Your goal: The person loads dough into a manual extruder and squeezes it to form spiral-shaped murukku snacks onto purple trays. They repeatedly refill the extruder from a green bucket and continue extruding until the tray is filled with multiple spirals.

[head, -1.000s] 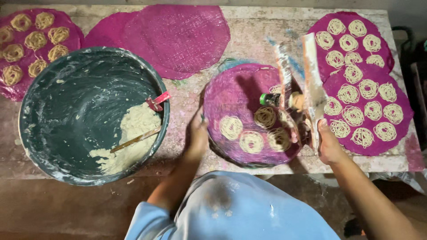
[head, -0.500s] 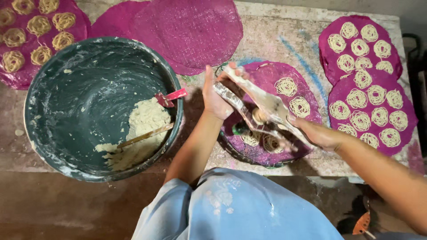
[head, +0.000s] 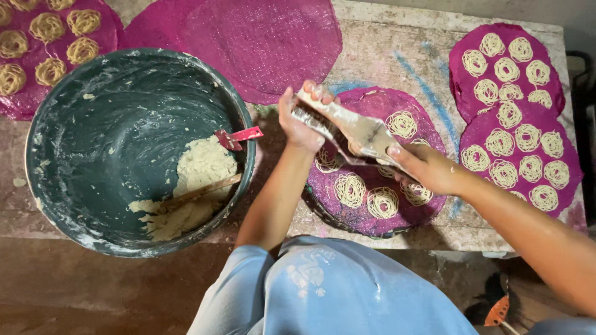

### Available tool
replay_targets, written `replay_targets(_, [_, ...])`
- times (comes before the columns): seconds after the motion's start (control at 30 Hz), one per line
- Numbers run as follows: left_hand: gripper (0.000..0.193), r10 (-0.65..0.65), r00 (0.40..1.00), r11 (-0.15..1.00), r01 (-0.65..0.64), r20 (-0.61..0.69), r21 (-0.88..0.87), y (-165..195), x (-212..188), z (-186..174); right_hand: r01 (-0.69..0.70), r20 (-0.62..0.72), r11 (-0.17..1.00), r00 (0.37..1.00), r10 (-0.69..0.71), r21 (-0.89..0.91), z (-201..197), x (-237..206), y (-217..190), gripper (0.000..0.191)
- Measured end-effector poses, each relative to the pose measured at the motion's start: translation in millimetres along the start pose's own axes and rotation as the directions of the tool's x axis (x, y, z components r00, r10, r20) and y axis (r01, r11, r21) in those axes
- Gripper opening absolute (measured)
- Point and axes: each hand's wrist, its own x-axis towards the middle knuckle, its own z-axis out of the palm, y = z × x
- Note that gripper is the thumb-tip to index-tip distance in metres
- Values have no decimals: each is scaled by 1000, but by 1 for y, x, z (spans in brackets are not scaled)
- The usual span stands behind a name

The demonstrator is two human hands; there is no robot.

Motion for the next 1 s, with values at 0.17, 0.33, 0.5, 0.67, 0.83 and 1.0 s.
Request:
replay_targets(0.17, [40, -37, 998, 998, 35, 45, 52, 23, 15, 4, 123, -21, 992, 992, -122, 40, 15, 10, -19, 68])
replay_targets(0.33, [37, 37, 997, 998, -34, -67, 47, 11, 1, 13, 23, 70, 1000, 997, -22, -9, 8, 5, -14, 70])
replay_targets(0.5, [39, 19, 1000, 1000, -19, -25, -24, -1, 17, 25, 72, -120, 997, 990, -72, -5, -8, 10, -9, 62])
replay_targets(0.67, [49, -117, 910, 920, 250, -397, 301, 17, 17, 11, 147, -78, 986, 987, -141, 74, -2, 16, -7, 58])
replay_targets(0.83, [60, -197, 674, 296, 733, -712, 612, 8, -14, -21, 175, -63, 967, 984, -166, 183, 1, 14, 1, 55])
replay_targets(1.0, [63, -61, 880, -148, 459, -471, 876, 14, -54, -18, 175, -204, 980, 967, -154, 91, 2, 18, 18, 55])
